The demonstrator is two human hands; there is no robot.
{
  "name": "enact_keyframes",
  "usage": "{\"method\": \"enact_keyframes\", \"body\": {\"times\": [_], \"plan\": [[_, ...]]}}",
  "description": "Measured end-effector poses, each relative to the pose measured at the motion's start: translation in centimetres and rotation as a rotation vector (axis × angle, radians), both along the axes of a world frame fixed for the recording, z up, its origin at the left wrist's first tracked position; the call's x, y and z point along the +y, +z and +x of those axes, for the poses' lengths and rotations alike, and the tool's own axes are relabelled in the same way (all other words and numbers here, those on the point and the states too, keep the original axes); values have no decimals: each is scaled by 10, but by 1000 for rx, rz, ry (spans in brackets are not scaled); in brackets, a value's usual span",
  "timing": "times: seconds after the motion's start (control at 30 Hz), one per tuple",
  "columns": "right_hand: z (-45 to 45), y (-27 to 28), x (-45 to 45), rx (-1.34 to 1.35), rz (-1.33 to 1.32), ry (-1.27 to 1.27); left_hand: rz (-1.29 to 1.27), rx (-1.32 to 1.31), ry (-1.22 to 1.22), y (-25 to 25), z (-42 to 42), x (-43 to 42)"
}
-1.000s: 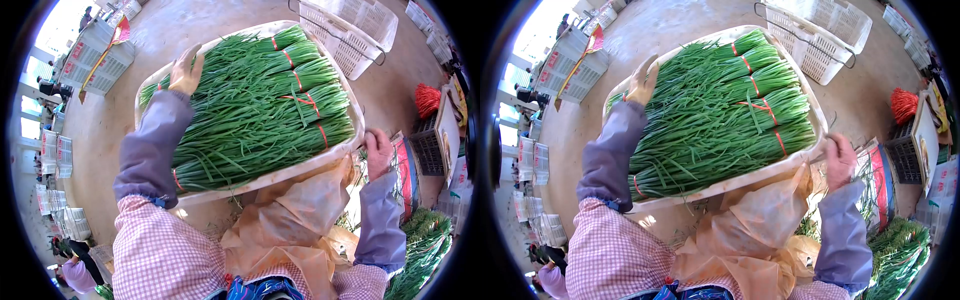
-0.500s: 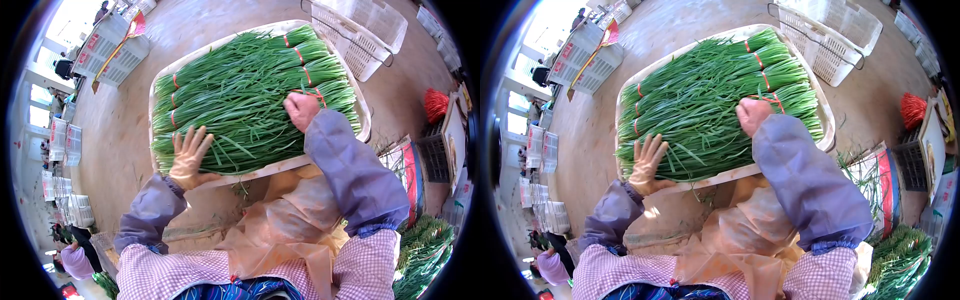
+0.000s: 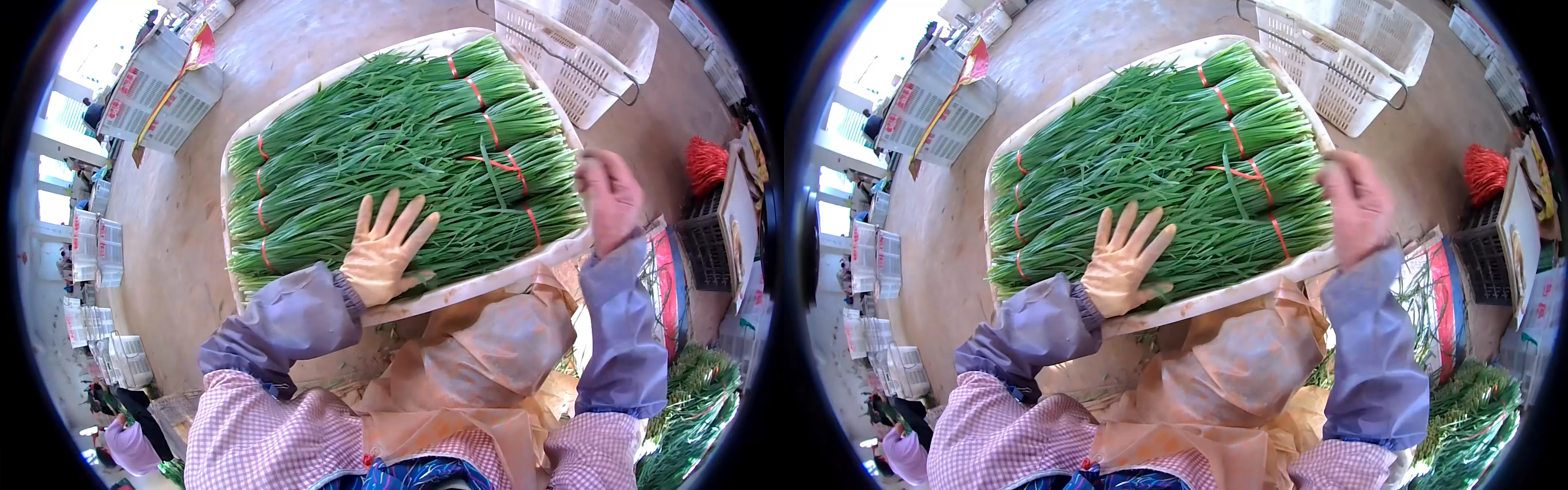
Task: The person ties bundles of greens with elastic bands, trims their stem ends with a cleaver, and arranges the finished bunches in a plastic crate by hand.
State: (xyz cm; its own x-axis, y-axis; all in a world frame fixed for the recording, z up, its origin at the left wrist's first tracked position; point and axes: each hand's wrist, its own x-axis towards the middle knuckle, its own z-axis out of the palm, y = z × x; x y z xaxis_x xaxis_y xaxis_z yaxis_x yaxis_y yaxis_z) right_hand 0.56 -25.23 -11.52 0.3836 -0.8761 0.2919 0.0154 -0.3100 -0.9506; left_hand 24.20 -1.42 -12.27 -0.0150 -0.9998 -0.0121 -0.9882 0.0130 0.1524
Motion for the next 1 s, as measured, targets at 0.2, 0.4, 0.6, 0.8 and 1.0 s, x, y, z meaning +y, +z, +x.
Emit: {"method": "enact_keyframes", "body": {"times": [0.2,0.4,0.6,0.8,1.0], "plan": [[91,-9,19,387,-329,535,-37,0,28,-9,-6,-5],[119,-32,41,769,-534,553,-46,7,57,-9,-6,-6],[80,-55,-1,116,-252,207,-84,44,127,-7,-17,-18],[-52,-48,-50,387,-49,-310,-154,231,164,-16,-60,-63],[-58,-65,-49,520,-184,-99,-508,494,-205,51,-51,-42]]}}
